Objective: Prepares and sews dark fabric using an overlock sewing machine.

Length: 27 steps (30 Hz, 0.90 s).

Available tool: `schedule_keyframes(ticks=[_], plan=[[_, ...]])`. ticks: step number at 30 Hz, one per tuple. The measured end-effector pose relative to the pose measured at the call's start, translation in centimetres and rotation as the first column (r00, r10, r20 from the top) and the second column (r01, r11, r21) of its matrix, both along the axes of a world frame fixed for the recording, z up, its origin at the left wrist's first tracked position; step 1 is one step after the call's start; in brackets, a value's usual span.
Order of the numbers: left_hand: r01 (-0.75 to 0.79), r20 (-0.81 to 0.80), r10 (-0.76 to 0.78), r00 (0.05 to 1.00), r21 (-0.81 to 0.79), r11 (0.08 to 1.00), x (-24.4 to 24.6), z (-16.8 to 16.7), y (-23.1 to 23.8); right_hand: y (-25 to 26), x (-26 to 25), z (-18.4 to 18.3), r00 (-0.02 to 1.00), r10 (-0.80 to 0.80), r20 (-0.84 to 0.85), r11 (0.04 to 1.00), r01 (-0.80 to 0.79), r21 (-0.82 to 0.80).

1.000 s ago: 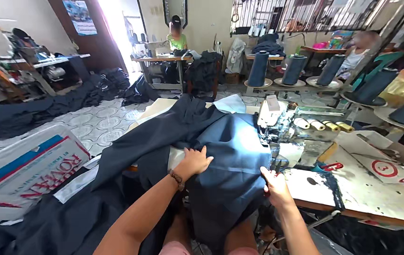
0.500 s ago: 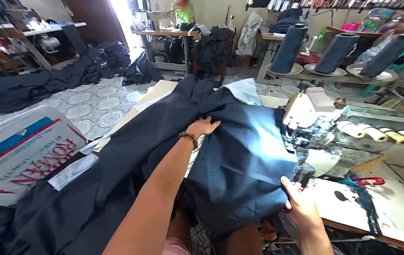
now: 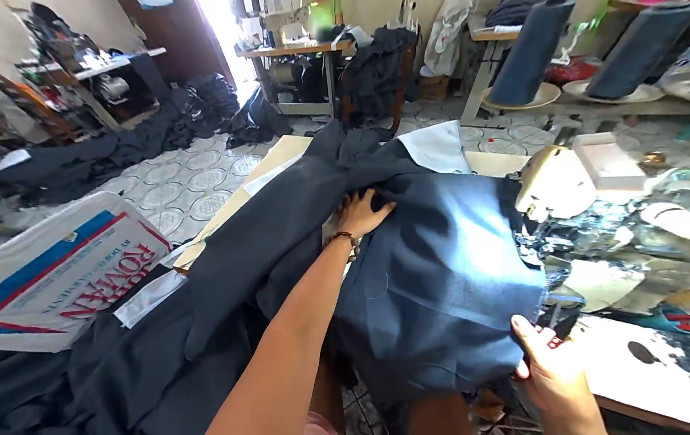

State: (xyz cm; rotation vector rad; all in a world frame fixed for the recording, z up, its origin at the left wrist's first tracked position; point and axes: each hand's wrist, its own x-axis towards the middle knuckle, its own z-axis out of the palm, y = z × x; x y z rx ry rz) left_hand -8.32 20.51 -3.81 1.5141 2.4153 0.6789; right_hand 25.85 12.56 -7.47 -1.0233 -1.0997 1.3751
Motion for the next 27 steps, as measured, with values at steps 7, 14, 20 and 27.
schedule_keyframes(ticks=[7,14,20,27], plan=[[0.142,0.233,-0.15,0.961,0.054,0.988,-0.2,1.1,-5.7,-0.4,0.0,0.5,0.999,0.038,-0.008,0.999,-0.038,-0.019],[0.164,0.252,-0.308,0.918,0.467,0.869,6.8,1.7,-17.8,-0.3,-0.1,0.4,0.998,0.06,0.023,0.998,-0.06,-0.027],[0.654,-0.094,-0.75,0.654,0.568,0.5,14.6,3.7,-21.2,-0.2,-0.1,0.2,0.998,0.047,0.053,0.999,-0.047,0.005],[0.451,-0.109,-0.481,0.87,0.57,0.686,11.5,1.3,-16.3,-0.2,-0.2,0.7,0.994,0.039,0.099,0.998,-0.035,-0.049]])
